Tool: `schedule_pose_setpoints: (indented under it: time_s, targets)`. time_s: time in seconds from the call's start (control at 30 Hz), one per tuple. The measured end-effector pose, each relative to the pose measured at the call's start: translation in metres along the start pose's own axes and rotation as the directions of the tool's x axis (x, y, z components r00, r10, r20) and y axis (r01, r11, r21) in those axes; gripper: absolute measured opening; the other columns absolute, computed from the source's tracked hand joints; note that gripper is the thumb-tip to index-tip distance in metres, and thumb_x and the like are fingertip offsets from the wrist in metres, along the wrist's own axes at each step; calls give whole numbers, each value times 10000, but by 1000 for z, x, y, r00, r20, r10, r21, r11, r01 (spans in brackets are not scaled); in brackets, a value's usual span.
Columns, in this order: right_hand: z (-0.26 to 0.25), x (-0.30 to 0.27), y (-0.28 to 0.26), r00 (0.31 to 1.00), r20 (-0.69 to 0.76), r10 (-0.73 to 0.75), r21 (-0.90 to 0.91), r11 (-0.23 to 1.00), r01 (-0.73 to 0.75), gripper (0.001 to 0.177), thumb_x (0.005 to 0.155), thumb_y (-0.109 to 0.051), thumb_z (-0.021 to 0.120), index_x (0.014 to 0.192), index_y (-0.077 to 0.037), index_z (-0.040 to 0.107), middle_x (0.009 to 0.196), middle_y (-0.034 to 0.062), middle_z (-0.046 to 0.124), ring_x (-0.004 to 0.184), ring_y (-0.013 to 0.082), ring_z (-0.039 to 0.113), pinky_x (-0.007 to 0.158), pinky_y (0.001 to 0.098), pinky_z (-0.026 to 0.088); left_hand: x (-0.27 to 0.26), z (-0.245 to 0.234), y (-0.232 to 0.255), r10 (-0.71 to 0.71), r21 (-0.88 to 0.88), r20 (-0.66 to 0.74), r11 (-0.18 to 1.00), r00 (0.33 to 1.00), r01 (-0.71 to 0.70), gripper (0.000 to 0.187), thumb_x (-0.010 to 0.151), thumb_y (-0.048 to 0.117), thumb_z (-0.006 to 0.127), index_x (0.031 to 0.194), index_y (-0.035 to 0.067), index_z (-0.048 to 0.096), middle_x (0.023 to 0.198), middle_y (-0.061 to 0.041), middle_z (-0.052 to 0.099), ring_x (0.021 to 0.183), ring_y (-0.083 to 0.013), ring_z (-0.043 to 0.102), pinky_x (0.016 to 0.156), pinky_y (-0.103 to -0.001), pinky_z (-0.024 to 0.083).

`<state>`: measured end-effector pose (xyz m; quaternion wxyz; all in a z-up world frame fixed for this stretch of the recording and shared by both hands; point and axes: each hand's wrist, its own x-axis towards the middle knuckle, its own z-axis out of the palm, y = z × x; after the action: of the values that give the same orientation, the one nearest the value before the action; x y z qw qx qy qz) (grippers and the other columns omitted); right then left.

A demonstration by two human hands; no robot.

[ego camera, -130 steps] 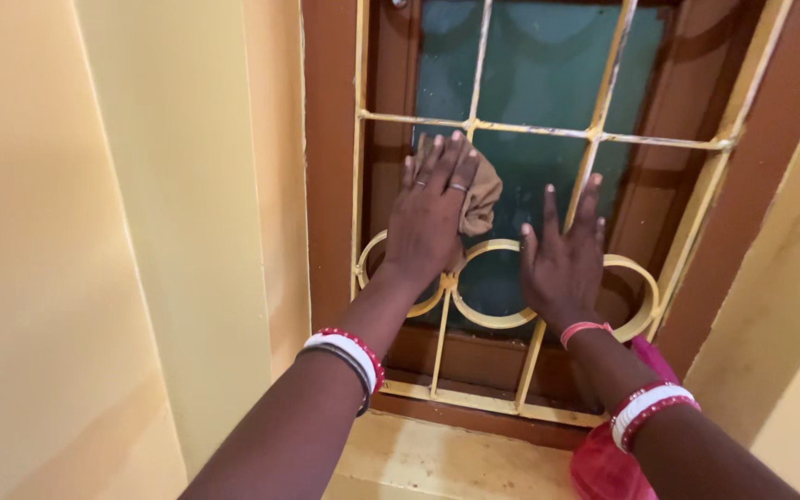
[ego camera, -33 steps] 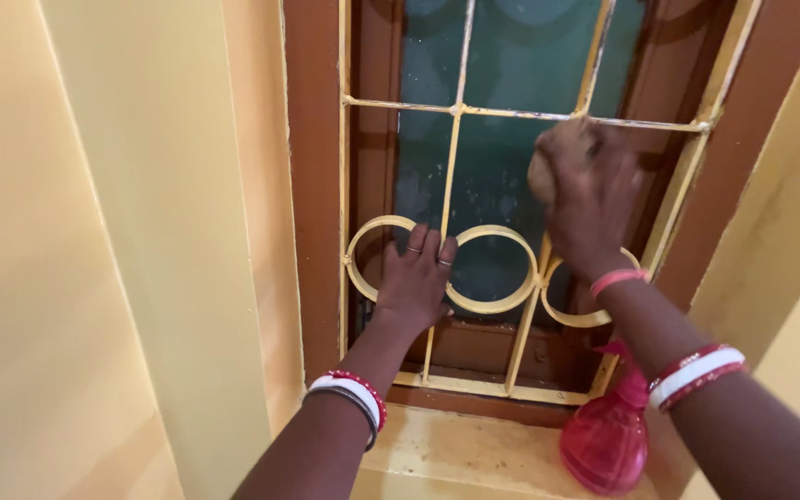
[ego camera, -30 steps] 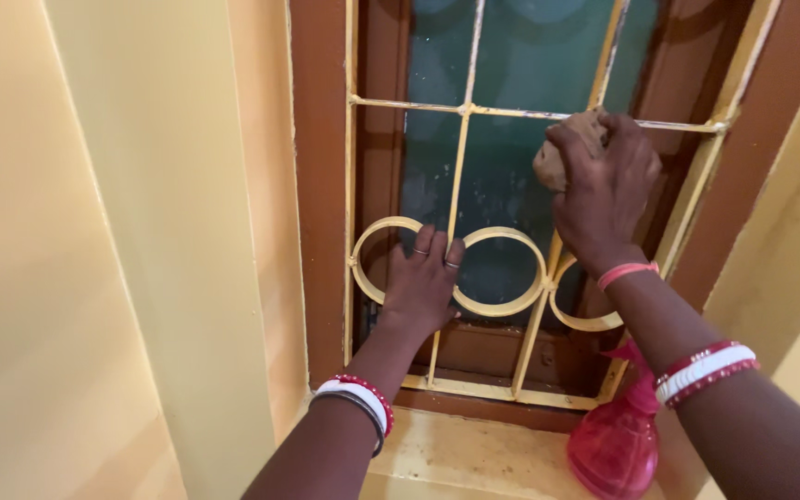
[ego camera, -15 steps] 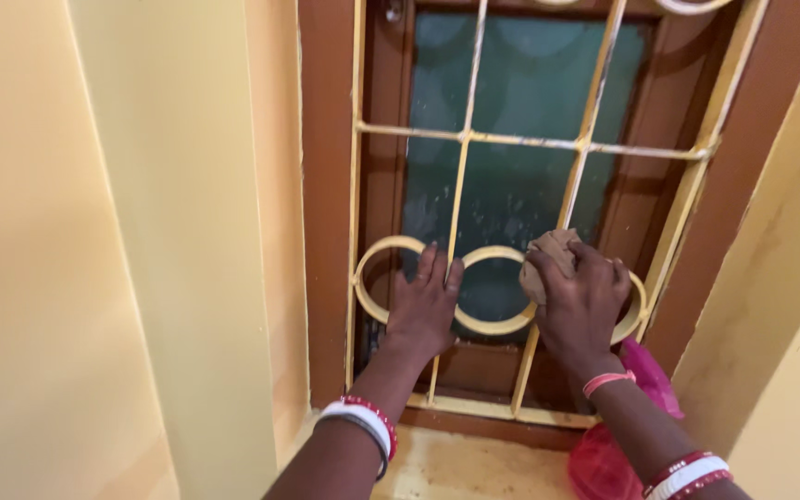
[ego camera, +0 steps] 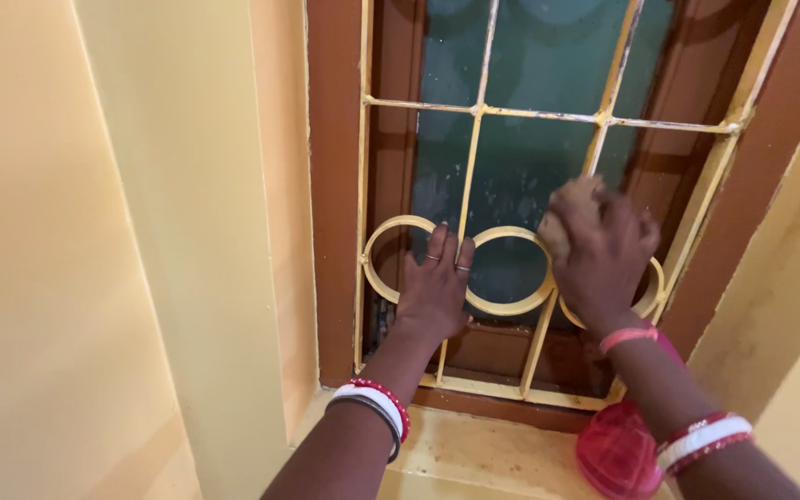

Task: The person wipes a window with a cloth, moving methodically across the glass and the yellow metal grille. The person uses both hands to reach different sections of the window, focusing on the lower and middle areas.

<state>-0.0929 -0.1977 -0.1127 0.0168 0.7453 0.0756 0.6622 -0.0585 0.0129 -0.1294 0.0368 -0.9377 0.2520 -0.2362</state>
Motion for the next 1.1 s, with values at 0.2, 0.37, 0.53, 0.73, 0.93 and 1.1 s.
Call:
schedule_pose_setpoints:
  time_s: [0.2,0.37,0.53,0.73,0.93,1.1]
  targets:
    - [-22,-28,-5,988,155,0,-104,994,16,537,764,-216,799,1274,-359,719,1324,122,582,1220,311,558,1064,543,336,-2,1,2,-13,-14,3,1000,1000,13,1168,805,523,823,1610,73,106,1653,-178,140,1566,-308,-10,1125,-628,318]
    - [-27,0,17,968,95,233,-10,972,-233,786,744,-142,813,1481,-143,542,1247,198,525,1176,372,526,1006,575,317,-2,3,2,-11,-36,-7,999,1000,10,1154,812,506,822,1621,71,124,1659,-173,148,1580,-299,2,1109,-614,345]
    - [-23,-35,20,958,114,263,-82,964,-255,730,761,-56,744,1448,-84,498,1462,228,458,1418,421,406,1206,549,302,-2,2,3,-1,-40,21,999,1000,2,1198,799,531,824,1620,45,99,1661,-199,131,1576,-331,-34,1145,-628,303]
    - [15,-57,-22,879,147,454,5,888,-460,826,784,-95,737,1487,87,343,1609,273,288,1556,457,123,1244,621,86,2,-3,3,1,-45,99,999,995,4,1305,755,585,852,1614,20,49,1673,-227,74,1571,-362,-102,1167,-651,252]
    - [33,-53,-71,844,134,519,-10,852,-523,920,728,-12,685,1534,131,265,1645,281,217,1538,479,107,1239,605,101,0,-5,2,-2,-64,97,998,995,8,1321,720,574,876,1622,43,70,1682,-198,95,1578,-338,-74,1174,-648,257]
    - [16,-70,-55,982,121,143,-117,985,-129,723,737,-11,705,1428,-70,502,1485,162,450,1433,397,367,1228,587,254,-4,-8,1,11,-75,78,997,997,-5,1305,722,563,882,1625,62,84,1684,-174,120,1583,-313,-31,1169,-643,281]
